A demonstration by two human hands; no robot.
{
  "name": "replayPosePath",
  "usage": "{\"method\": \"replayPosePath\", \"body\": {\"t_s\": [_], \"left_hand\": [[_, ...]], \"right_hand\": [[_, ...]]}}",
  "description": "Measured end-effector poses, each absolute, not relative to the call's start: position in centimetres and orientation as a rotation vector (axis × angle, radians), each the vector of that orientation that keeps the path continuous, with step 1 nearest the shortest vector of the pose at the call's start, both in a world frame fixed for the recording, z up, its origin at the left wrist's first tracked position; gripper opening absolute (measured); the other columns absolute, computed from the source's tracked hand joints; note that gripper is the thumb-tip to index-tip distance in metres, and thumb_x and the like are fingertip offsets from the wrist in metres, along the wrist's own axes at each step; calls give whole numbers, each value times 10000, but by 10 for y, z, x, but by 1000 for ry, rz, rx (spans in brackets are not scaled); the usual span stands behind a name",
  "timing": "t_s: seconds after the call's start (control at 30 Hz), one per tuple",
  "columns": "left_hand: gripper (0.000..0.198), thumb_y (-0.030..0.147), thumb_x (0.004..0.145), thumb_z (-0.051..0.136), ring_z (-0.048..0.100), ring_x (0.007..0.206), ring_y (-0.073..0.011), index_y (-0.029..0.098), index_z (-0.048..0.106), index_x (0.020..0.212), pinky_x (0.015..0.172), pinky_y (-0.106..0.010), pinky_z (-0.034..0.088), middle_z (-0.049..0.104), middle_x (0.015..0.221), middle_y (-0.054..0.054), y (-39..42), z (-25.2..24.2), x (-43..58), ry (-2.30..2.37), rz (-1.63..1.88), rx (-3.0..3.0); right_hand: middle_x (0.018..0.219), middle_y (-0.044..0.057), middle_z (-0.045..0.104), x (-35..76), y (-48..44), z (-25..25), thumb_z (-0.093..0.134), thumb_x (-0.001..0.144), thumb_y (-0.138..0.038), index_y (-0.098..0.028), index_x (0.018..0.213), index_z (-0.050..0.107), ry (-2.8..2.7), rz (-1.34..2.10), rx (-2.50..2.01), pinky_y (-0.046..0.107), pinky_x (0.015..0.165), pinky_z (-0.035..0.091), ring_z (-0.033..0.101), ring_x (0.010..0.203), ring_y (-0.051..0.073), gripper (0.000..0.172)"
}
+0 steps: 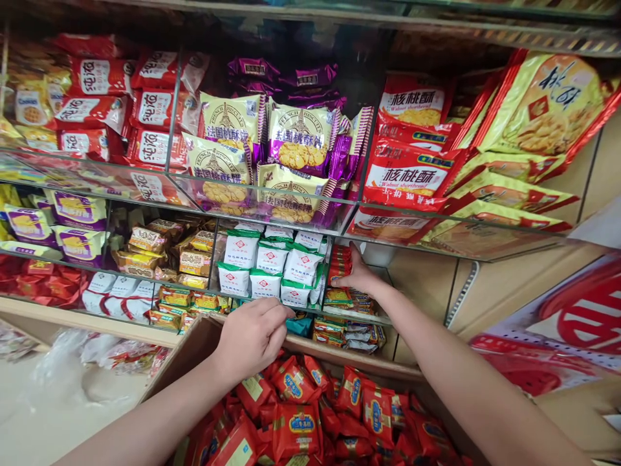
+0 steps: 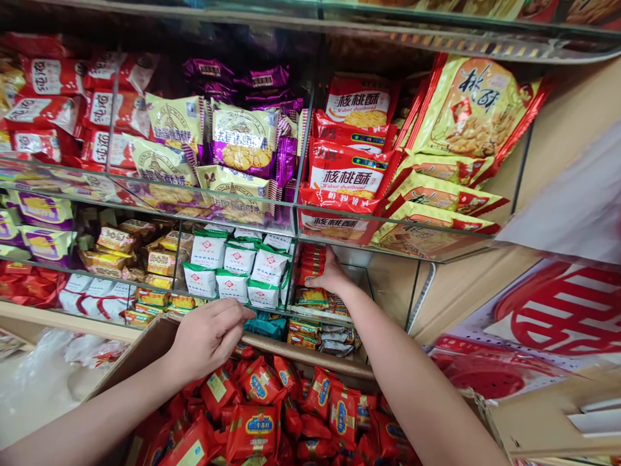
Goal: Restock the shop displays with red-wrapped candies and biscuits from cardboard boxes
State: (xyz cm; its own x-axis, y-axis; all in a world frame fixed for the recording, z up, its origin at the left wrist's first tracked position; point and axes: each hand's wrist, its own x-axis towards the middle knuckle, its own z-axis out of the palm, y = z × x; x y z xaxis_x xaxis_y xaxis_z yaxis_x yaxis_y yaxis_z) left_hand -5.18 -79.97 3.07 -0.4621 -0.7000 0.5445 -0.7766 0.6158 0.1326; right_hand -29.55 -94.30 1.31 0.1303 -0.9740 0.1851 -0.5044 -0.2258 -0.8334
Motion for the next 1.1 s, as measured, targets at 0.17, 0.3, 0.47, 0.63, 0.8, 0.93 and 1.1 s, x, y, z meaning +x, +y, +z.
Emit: {"method": "replayPosePath", "body": {"t_s": [0.17,0.3,0.47,0.63,0.8,0.93,1.1], "left_hand": [[251,123,782,371,596,717,-162,192,606,839,642,-279,463,633,740,-22,-800,31,-52,-2276,200,1155],[253,121,783,369,597,710,-155,193,607,831,640,-270,463,634,732,-20,-800,32,-52,-2278,224,1149],[247,126,786,374,599,713,-166,197,601,851,635,-283,455,641,749,-24,-801,32,-51,-2295,275,1157],[228,135,795,378,600,738,-180,194,586,866,655,-291,450,647,760,-29,-802,33,-49,-2334,322,1147],[231,135,805,369,598,754,-182,200,574,889,675,-299,447,651,787,-21,-801,32,-49,-2330,342,1167],[243,128,803,366,598,778,-184,204,576,900,695,-304,448,655,807,-21,-799,32,-51,-2320,342,1185],[252,147,814,350,596,784,-188,195,585,892,702,-306,448,651,802,-40,-794,33,-52,-2322,329,1197]], "right_hand": [[1375,151,200,-300,-945,13,787,351,-308,-179,1361,77,1569,-924,-1889,394,1036,263,259,1264,268,1241],[1373,145,181,-298,-941,16,780,352,-315,-182,1364,80,1617,-877,-1897,383,1043,244,222,1277,276,1238],[1387,126,166,-297,-942,14,783,344,-374,-240,1350,128,1614,-909,-1898,447,1039,229,172,1293,306,1208],[1267,132,384,-290,-922,44,684,578,-353,-182,1158,463,1658,-1064,-2029,459,1018,252,278,1242,313,644],[881,66,593,-273,-806,66,427,818,-228,-234,846,581,1138,-1329,-2511,362,812,438,534,880,197,156],[784,70,648,-268,-714,8,467,796,-243,-217,889,617,917,-383,-2875,383,709,485,570,763,222,178],[1322,209,393,-275,-697,-55,598,703,-353,-113,1314,341,1515,70,-2279,461,966,352,355,1212,357,705]]}}
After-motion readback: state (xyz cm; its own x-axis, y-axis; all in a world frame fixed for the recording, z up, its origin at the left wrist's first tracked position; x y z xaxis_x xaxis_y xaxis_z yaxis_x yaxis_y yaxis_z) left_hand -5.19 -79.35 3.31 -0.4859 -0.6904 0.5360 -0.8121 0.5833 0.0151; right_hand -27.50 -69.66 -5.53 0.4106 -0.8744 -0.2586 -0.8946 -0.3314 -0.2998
